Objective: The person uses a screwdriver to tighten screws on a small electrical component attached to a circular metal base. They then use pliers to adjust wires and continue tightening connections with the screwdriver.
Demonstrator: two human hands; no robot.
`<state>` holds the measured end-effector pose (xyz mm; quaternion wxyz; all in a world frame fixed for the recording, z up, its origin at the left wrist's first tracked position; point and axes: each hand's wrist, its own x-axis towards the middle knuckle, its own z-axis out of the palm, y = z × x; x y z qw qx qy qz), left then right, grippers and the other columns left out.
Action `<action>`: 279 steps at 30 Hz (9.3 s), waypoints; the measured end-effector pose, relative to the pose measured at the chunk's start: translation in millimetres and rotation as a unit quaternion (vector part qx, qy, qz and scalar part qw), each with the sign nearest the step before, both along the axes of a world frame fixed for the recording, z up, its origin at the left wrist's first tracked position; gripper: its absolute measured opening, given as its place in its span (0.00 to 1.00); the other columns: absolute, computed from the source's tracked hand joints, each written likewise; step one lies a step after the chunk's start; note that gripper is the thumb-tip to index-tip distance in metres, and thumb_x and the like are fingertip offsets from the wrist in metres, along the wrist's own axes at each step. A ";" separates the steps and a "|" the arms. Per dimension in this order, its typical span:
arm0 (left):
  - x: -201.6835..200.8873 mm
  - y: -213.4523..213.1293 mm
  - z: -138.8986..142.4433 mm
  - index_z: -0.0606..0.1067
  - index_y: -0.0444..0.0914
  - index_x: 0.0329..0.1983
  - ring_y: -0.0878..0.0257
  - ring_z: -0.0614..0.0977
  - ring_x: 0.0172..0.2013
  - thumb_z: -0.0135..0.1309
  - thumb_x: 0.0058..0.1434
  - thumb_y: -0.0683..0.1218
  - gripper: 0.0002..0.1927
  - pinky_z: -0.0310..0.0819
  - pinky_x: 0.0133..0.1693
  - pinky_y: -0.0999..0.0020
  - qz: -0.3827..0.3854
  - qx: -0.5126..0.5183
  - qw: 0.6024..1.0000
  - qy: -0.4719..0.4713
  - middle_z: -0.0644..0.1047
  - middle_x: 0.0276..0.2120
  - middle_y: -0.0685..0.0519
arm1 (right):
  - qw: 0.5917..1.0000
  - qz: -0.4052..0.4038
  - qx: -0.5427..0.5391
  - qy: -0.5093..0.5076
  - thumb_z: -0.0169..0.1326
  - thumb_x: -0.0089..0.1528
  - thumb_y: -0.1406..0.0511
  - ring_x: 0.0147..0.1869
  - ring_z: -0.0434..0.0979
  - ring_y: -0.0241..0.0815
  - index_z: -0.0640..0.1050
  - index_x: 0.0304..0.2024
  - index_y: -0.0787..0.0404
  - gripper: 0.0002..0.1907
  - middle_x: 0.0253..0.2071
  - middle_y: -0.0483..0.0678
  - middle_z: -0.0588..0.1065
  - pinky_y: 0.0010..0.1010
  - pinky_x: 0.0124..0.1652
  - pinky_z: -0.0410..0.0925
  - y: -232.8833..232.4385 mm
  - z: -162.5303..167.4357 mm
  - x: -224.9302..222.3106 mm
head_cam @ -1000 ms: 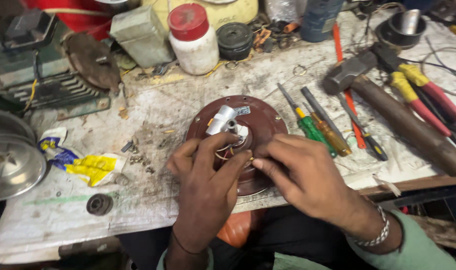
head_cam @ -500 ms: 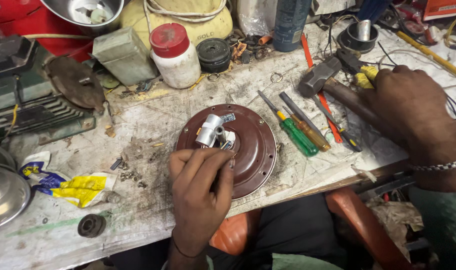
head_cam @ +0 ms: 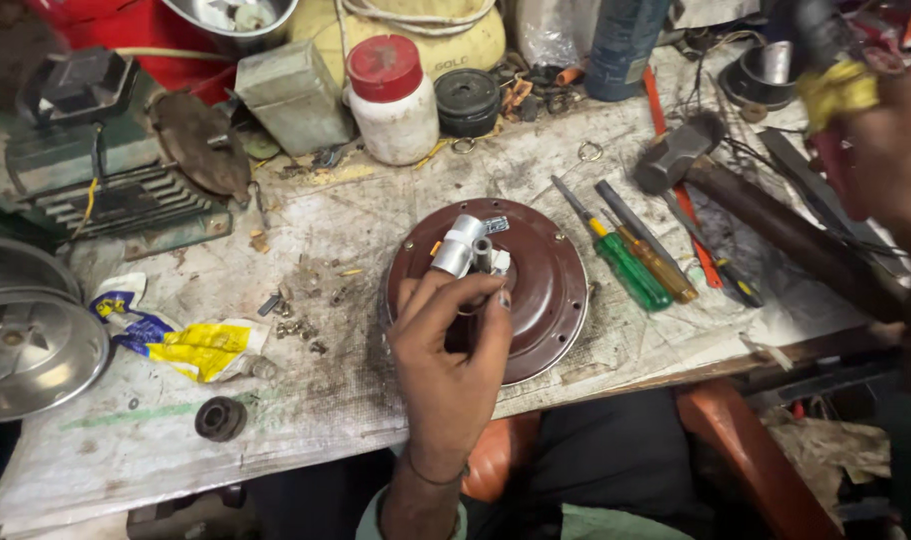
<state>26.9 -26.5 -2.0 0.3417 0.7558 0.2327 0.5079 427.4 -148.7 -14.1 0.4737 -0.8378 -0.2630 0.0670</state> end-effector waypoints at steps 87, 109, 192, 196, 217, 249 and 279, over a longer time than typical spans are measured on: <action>-5.0 4.2 -22.2 0.82 0.34 0.45 0.68 0.74 0.37 0.62 0.65 0.40 0.07 0.69 0.39 0.74 -0.068 -0.103 0.991 -0.059 0.76 0.34 0.55 | 0.855 0.327 0.094 -0.392 0.68 0.41 0.71 0.57 0.77 0.59 0.79 0.43 0.59 0.26 0.45 0.48 0.79 0.48 0.55 0.69 -3.6 -10.1 -211.9; -10.2 2.1 -18.3 0.81 0.33 0.48 0.68 0.73 0.37 0.62 0.65 0.39 0.09 0.68 0.38 0.75 -0.089 -0.092 0.991 -0.043 0.75 0.35 0.55 | 0.827 0.343 0.104 -0.432 0.66 0.41 0.74 0.50 0.79 0.58 0.80 0.43 0.64 0.25 0.40 0.49 0.78 0.43 0.48 0.74 -5.5 -19.0 -201.1; -9.8 -0.5 -2.7 0.80 0.35 0.39 0.58 0.70 0.39 0.56 0.62 0.36 0.05 0.66 0.41 0.66 -0.078 0.017 0.997 0.018 0.78 0.32 0.52 | 0.922 0.227 -0.050 -0.309 0.65 0.46 0.69 0.38 0.81 0.54 0.79 0.54 0.61 0.31 0.40 0.53 0.78 0.41 0.39 0.74 -10.2 -18.1 -212.0; -4.2 -2.3 -3.5 0.76 0.35 0.27 0.60 0.67 0.34 0.56 0.60 0.36 0.06 0.61 0.40 0.64 -0.046 0.020 0.999 0.021 0.72 0.22 0.54 | 0.931 0.246 -0.078 -0.259 0.62 0.43 0.70 0.39 0.83 0.55 0.77 0.55 0.61 0.34 0.39 0.54 0.81 0.43 0.39 0.75 -18.6 -15.5 -215.9; -7.1 -1.4 6.2 0.82 0.37 0.48 0.63 0.73 0.38 0.56 0.69 0.41 0.08 0.70 0.44 0.70 -0.074 -0.038 0.995 0.056 0.85 0.37 0.55 | 0.950 0.284 -0.055 0.116 0.61 0.65 0.61 0.34 0.71 0.37 0.77 0.56 0.65 0.21 0.32 0.48 0.76 0.35 0.32 0.71 -34.4 -18.8 -158.0; -16.0 -3.5 13.3 0.78 0.35 0.52 0.61 0.82 0.39 0.58 0.64 0.34 0.14 0.68 0.44 0.65 -0.061 0.143 0.984 0.087 0.83 0.43 0.51 | 0.861 0.359 0.105 -0.345 0.60 0.57 0.71 0.43 0.79 0.45 0.80 0.39 0.65 0.07 0.37 0.49 0.78 0.35 0.44 0.66 22.1 31.1 -232.7; -11.1 -4.7 -1.9 0.79 0.41 0.52 0.62 0.76 0.35 0.66 0.63 0.36 0.15 0.69 0.43 0.66 -0.015 0.146 0.987 0.067 0.83 0.40 0.57 | 0.922 0.366 0.123 0.020 0.55 0.67 0.70 0.40 0.77 0.36 0.80 0.43 0.66 0.06 0.38 0.48 0.78 0.27 0.40 0.70 25.7 17.3 -228.6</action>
